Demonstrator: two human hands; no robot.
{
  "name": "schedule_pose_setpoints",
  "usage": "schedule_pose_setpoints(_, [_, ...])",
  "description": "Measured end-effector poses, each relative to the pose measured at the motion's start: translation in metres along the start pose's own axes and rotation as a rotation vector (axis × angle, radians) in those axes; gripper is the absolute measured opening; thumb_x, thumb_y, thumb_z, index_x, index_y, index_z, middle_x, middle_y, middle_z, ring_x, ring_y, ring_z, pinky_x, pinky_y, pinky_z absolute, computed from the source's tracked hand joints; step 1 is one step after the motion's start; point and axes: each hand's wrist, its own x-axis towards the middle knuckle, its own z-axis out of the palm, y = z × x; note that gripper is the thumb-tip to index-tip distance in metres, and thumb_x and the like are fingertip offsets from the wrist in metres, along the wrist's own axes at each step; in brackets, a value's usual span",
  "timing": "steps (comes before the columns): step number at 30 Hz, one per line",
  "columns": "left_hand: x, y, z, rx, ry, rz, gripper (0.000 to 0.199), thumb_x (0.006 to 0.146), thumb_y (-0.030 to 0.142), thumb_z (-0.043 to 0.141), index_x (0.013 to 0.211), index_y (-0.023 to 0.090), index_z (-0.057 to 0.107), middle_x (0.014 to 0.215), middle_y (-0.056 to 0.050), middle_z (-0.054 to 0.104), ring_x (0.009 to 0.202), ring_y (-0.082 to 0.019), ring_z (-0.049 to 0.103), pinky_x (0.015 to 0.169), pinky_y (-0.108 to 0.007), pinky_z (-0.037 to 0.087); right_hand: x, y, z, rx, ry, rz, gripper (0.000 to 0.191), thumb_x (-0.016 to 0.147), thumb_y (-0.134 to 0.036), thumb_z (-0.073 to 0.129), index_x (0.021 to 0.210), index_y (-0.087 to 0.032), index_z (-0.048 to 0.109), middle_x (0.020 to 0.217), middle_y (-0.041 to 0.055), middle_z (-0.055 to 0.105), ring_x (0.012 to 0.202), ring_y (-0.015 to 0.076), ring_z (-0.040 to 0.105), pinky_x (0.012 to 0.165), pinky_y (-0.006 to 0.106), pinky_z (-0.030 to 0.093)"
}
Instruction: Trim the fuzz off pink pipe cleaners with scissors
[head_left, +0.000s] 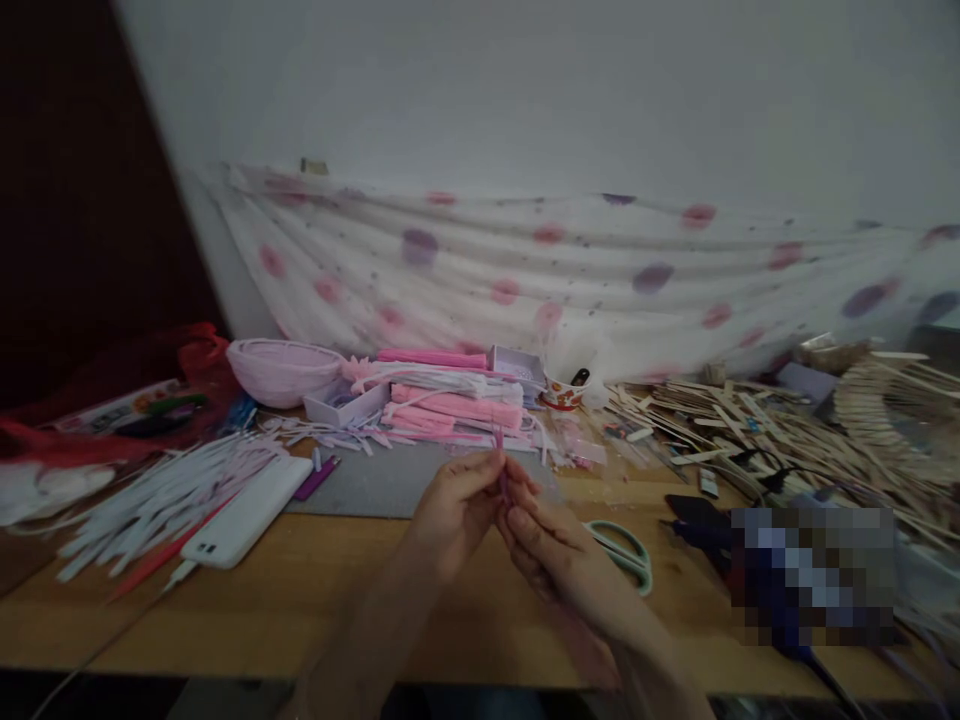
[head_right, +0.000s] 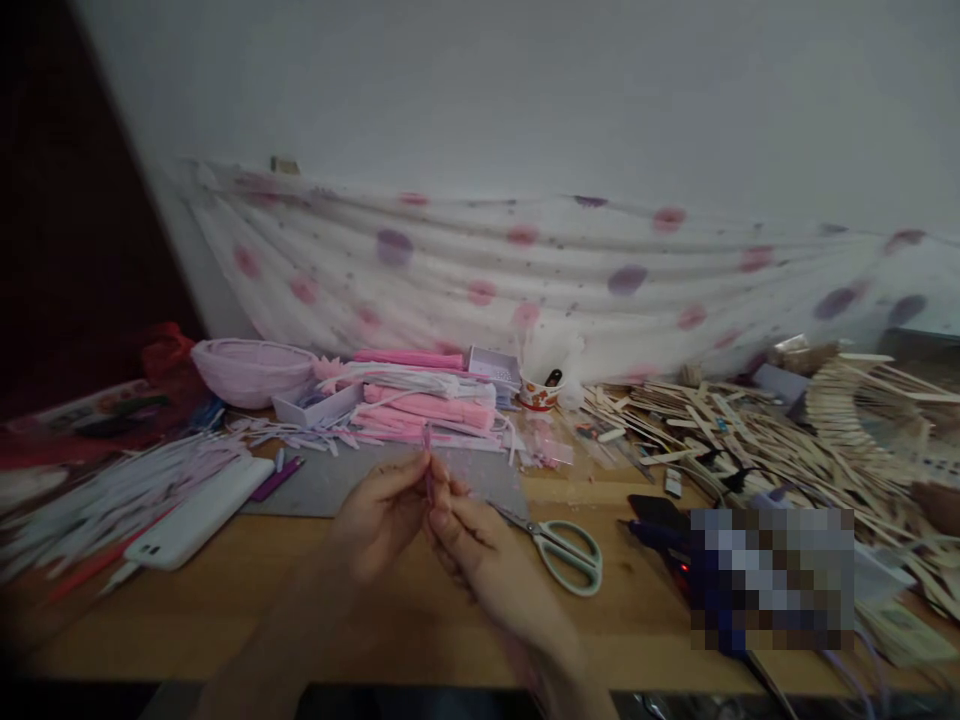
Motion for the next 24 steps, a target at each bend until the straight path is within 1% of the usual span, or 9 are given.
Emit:
schedule_pose_setpoints(3, [-0.003, -0.001, 0.006, -0.138, -0.002, -0.003, 0.021, 0.071, 0.032, 0.072, 0.062, 0.014, 0.066, 0.051, -0.001, 0.059, 0.067, -0.013, 0.061, 0.068, -0.022, 0.046, -0.002, -0.005, -0.001, -0.113, 0.024, -0.1, 0.046, 0.083, -0.057, 0.053, 0.06, -0.019, 0.042, 0.053, -0.0057, 0.034, 0.048, 0.0081, 0.029, 0.044, 0.022, 0.023])
schedule_pose_setpoints(5, [-0.003, -0.004, 0.011, -0.19, 0.024, 0.045, 0.021, 0.073, 0.033, 0.072, 0.063, 0.015, 0.065, 0.048, 0.002, 0.056, 0.066, -0.012, 0.061, 0.064, -0.021, 0.045, -0.002, -0.008, 0.001, -0.2, 0.1, -0.181, 0.041, 0.085, -0.051, 0.054, 0.062, -0.019, 0.046, 0.058, -0.0033, 0.04, 0.056, 0.0105, 0.037, 0.051, 0.023, 0.029])
schedule_pose_setpoints(9, [-0.004, -0.012, 0.017, -0.039, 0.156, 0.151, 0.026, 0.074, 0.041, 0.07, 0.081, 0.016, 0.071, 0.063, -0.002, 0.067, 0.059, -0.012, 0.06, 0.052, -0.02, 0.042, -0.003, -0.003, 0.004, -0.507, 0.308, -0.335, 0.029, 0.092, -0.037, 0.045, 0.07, -0.02, 0.053, 0.062, -0.0012, 0.049, 0.061, 0.0139, 0.047, 0.057, 0.024, 0.035])
schedule_pose_setpoints(11, [-0.005, -0.015, 0.016, 0.025, 0.22, 0.174, 0.028, 0.076, 0.041, 0.069, 0.089, 0.017, 0.072, 0.068, -0.003, 0.07, 0.062, -0.012, 0.062, 0.057, -0.022, 0.045, -0.003, 0.001, 0.004, -0.611, 0.349, -0.364, 0.029, 0.094, -0.032, 0.042, 0.071, -0.02, 0.052, 0.06, -0.0011, 0.051, 0.058, 0.0138, 0.049, 0.055, 0.024, 0.035])
schedule_pose_setpoints(13, [-0.006, -0.015, 0.015, 0.026, 0.272, 0.215, 0.024, 0.076, 0.038, 0.069, 0.086, 0.017, 0.072, 0.069, -0.004, 0.071, 0.065, -0.013, 0.064, 0.063, -0.023, 0.046, -0.004, 0.005, 0.002, -0.675, 0.348, -0.375, 0.027, 0.094, -0.03, 0.041, 0.073, -0.02, 0.054, 0.063, -0.0003, 0.056, 0.058, 0.0138, 0.052, 0.054, 0.023, 0.036])
schedule_pose_setpoints(15, [-0.008, -0.014, 0.014, 0.0, 0.275, 0.237, 0.021, 0.076, 0.037, 0.069, 0.077, 0.016, 0.071, 0.065, -0.004, 0.07, 0.063, -0.013, 0.064, 0.062, -0.023, 0.046, -0.006, 0.007, 0.0, -0.719, 0.306, -0.398, 0.024, 0.094, -0.028, 0.042, 0.079, -0.02, 0.059, 0.069, 0.0014, 0.063, 0.062, 0.0146, 0.057, 0.056, 0.023, 0.038])
schedule_pose_setpoints(18, [-0.013, -0.008, 0.014, -0.062, 0.206, 0.187, 0.02, 0.074, 0.032, 0.068, 0.066, 0.014, 0.069, 0.057, -0.003, 0.067, 0.056, -0.013, 0.061, 0.057, -0.024, 0.045, -0.01, 0.01, -0.005, -0.746, 0.206, -0.487, 0.023, 0.094, -0.025, 0.042, 0.103, -0.02, 0.063, 0.08, 0.0047, 0.068, 0.073, 0.0174, 0.064, 0.065, 0.024, 0.044])
schedule_pose_setpoints(21, [-0.016, -0.002, 0.015, -0.126, 0.128, 0.102, 0.019, 0.074, 0.027, 0.066, 0.061, 0.013, 0.068, 0.047, -0.001, 0.061, 0.05, -0.01, 0.058, 0.072, -0.027, 0.05, -0.014, 0.012, -0.008, -0.771, 0.13, -0.529, 0.031, 0.095, -0.023, 0.041, 0.119, -0.021, 0.059, 0.075, 0.0039, 0.066, 0.068, 0.0174, 0.063, 0.061, 0.025, 0.044])
schedule_pose_setpoints(24, [-0.013, 0.003, 0.015, -0.052, 0.063, 0.105, 0.02, 0.075, 0.03, 0.067, 0.063, 0.014, 0.069, 0.049, -0.001, 0.063, 0.05, -0.011, 0.058, 0.074, -0.029, 0.05, -0.016, 0.013, -0.009, -0.758, 0.145, -0.495, 0.035, 0.096, -0.027, 0.039, 0.128, -0.025, 0.052, 0.082, 0.0039, 0.066, 0.069, 0.017, 0.061, 0.064, 0.026, 0.045])
